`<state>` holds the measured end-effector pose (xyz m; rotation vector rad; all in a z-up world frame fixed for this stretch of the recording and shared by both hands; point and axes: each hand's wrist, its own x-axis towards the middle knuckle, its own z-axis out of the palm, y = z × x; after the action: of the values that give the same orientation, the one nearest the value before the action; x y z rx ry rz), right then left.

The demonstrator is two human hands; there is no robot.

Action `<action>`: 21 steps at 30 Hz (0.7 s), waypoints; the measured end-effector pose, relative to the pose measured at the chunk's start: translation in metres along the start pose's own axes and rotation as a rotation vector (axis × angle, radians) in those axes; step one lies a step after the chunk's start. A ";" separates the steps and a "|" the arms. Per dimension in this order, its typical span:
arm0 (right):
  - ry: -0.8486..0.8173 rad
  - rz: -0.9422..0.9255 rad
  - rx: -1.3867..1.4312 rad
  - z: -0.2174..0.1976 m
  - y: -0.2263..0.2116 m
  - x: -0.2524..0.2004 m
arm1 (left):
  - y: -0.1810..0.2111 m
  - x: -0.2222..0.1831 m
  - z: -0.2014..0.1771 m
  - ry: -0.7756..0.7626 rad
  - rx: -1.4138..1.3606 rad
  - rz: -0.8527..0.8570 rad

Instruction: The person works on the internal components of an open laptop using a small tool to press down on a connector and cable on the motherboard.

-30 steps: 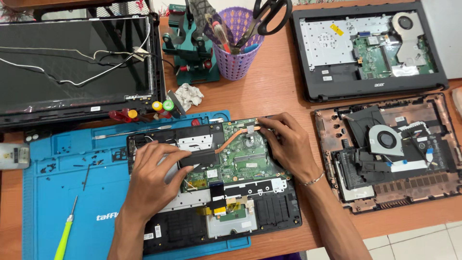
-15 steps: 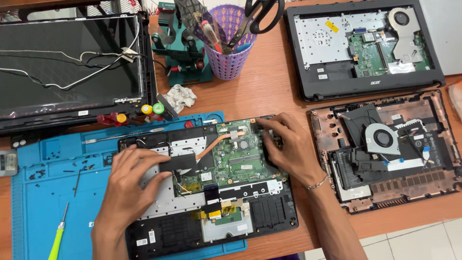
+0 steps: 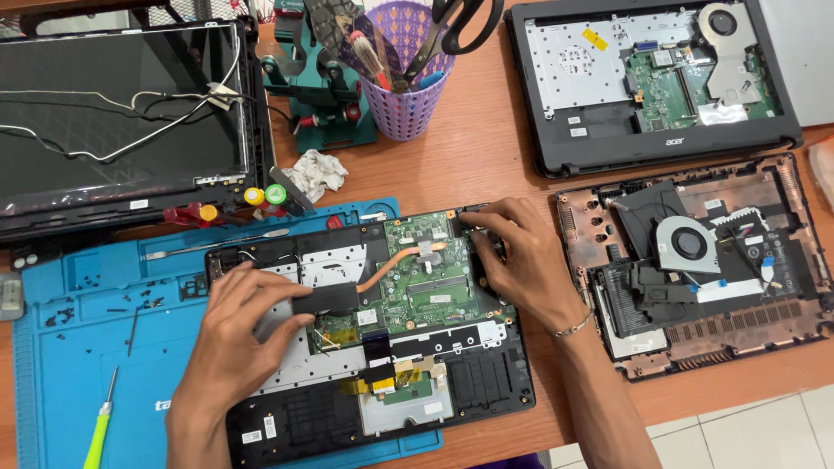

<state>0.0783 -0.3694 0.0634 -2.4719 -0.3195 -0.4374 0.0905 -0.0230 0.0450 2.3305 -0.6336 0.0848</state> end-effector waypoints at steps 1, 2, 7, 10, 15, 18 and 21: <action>-0.018 -0.004 -0.003 0.000 0.000 0.000 | 0.000 0.000 0.001 -0.008 0.001 0.002; -0.036 -0.007 -0.005 0.000 0.000 -0.001 | 0.000 0.000 0.002 -0.017 0.001 0.004; -0.079 0.010 -0.012 0.001 -0.004 -0.001 | -0.001 0.000 0.004 -0.021 0.003 0.028; -0.088 0.011 -0.011 0.001 -0.004 0.000 | -0.001 0.000 0.004 -0.026 0.001 0.023; -0.103 0.008 -0.009 0.001 -0.003 -0.001 | -0.002 -0.001 0.005 -0.019 0.002 0.031; -0.104 -0.006 -0.024 0.002 -0.003 -0.001 | -0.002 -0.001 0.006 -0.021 0.001 0.024; -0.109 0.004 -0.029 0.002 -0.002 -0.003 | -0.003 -0.002 0.007 -0.024 0.003 0.022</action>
<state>0.0759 -0.3668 0.0615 -2.5290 -0.3547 -0.3081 0.0898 -0.0248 0.0378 2.3304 -0.6717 0.0682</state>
